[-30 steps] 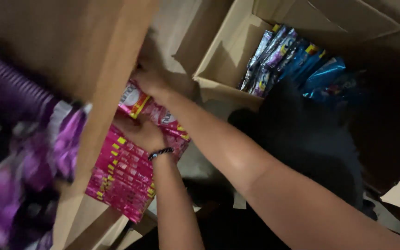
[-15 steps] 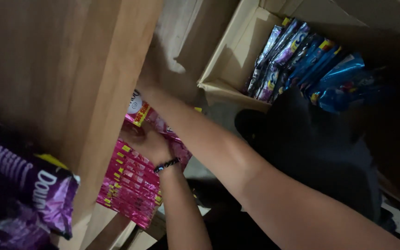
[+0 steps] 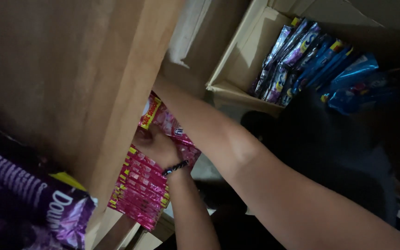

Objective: Take laundry detergent sachets from boxes and organize them on grocery store shelves by brand and color.

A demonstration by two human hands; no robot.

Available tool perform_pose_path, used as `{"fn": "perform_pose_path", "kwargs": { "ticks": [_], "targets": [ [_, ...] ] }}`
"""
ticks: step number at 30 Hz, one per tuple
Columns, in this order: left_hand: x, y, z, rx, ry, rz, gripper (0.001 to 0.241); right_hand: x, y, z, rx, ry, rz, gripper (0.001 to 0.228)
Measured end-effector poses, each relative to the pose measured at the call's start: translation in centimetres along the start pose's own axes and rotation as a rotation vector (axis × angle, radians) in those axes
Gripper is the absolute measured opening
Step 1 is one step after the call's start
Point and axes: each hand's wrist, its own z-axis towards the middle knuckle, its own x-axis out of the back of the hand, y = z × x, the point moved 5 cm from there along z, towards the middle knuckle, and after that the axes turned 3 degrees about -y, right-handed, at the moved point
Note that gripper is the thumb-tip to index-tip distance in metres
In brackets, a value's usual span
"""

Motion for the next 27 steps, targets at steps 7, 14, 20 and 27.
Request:
{"fn": "perform_pose_path", "kwargs": {
  "ticks": [7, 14, 20, 27],
  "targets": [
    [0.3, -1.4, 0.1, -0.035, 0.058, -0.035, 0.046, 2.9, -4.7, -1.0, 0.022, -0.084, -0.136, 0.059],
    [-0.4, -0.9, -0.1, -0.029, 0.029, -0.047, 0.047, 2.6, -1.3, 0.7, 0.068, -0.176, -0.280, 0.063],
    [-0.4, -2.3, -0.3, -0.060, 0.045, -0.013, 0.044, 2.4, 3.9, 0.3, 0.080, -0.267, -0.393, 0.067],
    [-1.0, -1.2, -0.4, 0.040, 0.083, -0.084, 0.042, 3.8, 8.7, 1.2, 0.153, -0.379, -0.563, 0.072]
  ]
}}
